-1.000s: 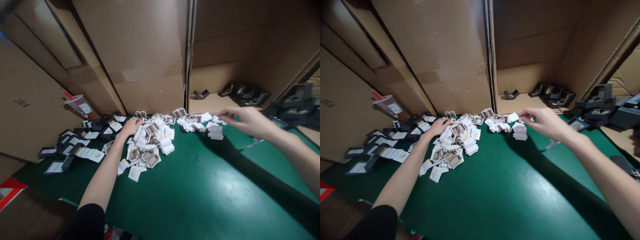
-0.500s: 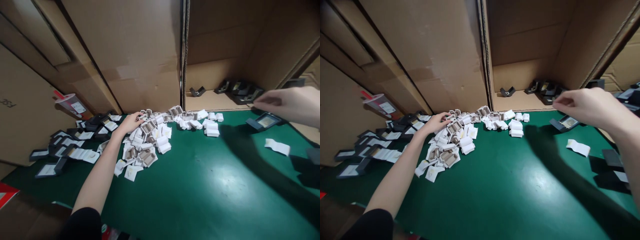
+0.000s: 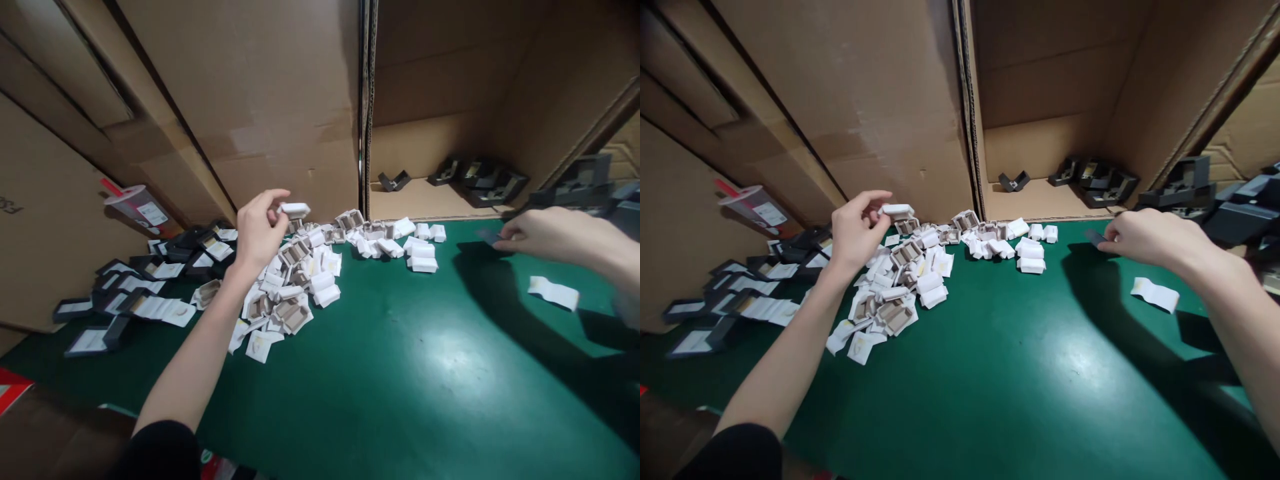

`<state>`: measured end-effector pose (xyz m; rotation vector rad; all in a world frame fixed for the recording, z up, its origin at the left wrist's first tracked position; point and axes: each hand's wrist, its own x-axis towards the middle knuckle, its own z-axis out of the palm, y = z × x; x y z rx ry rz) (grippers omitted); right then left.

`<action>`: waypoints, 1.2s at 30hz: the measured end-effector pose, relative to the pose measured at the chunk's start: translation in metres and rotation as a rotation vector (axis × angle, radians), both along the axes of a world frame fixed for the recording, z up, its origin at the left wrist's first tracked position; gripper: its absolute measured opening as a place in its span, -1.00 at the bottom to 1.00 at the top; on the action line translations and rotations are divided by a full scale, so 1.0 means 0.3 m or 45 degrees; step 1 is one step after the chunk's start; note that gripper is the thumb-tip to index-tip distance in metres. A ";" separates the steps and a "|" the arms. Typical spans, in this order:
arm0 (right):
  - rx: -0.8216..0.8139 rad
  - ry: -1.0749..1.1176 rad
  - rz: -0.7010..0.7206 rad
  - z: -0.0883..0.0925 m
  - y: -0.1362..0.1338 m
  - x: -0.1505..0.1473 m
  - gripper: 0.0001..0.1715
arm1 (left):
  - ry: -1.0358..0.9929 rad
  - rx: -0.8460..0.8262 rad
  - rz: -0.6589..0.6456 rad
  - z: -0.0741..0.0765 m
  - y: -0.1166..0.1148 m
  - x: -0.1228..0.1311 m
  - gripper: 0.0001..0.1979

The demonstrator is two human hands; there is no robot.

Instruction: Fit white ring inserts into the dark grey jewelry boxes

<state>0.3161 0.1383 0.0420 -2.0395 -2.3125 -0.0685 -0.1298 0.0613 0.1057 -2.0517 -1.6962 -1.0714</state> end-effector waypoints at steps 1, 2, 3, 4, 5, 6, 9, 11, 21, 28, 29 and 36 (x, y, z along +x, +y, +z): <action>-0.081 -0.016 -0.008 0.033 -0.025 -0.025 -0.73 | -0.048 0.019 -0.119 -0.005 -0.023 0.053 -0.64; -0.061 0.018 0.039 0.064 -0.052 -0.053 -0.72 | -0.077 0.025 -0.239 -0.021 -0.048 0.107 -0.64; -0.011 0.077 0.111 0.092 -0.080 -0.083 -0.74 | -0.072 0.020 -0.367 -0.048 -0.074 0.161 -0.67; 0.037 0.134 0.183 0.116 -0.108 -0.116 -0.76 | -0.031 -0.016 -0.515 -0.084 -0.098 0.210 -0.70; 0.061 0.184 0.238 0.133 -0.135 -0.149 -0.77 | 0.038 -0.081 -0.647 -0.126 -0.121 0.252 -0.71; 0.067 0.242 0.316 0.144 -0.161 -0.183 -0.77 | 0.145 -0.166 -0.764 -0.172 -0.141 0.285 -0.71; -0.040 0.408 0.643 0.134 -0.219 -0.277 -0.75 | 0.318 -0.350 -0.837 -0.290 -0.179 0.333 -0.64; -0.029 0.431 0.741 0.100 -0.242 -0.330 -0.78 | 0.342 -0.372 -0.855 -0.331 -0.186 0.333 -0.64; 0.403 0.421 0.947 -0.122 -0.245 -0.425 -0.90 | 0.333 -0.272 -0.891 -0.322 -0.179 0.317 -0.86; 0.720 0.778 0.742 -0.186 -0.229 -0.363 -0.84 | 0.368 -0.312 -0.790 -0.324 -0.189 0.307 -0.85; 0.735 0.818 0.682 -0.188 -0.228 -0.349 -0.84 | 0.373 -0.310 -0.780 -0.324 -0.190 0.305 -0.85; 0.510 0.644 0.715 -0.199 -0.216 -0.322 -0.72 | 0.379 -0.287 -0.580 -0.328 -0.191 0.298 -0.84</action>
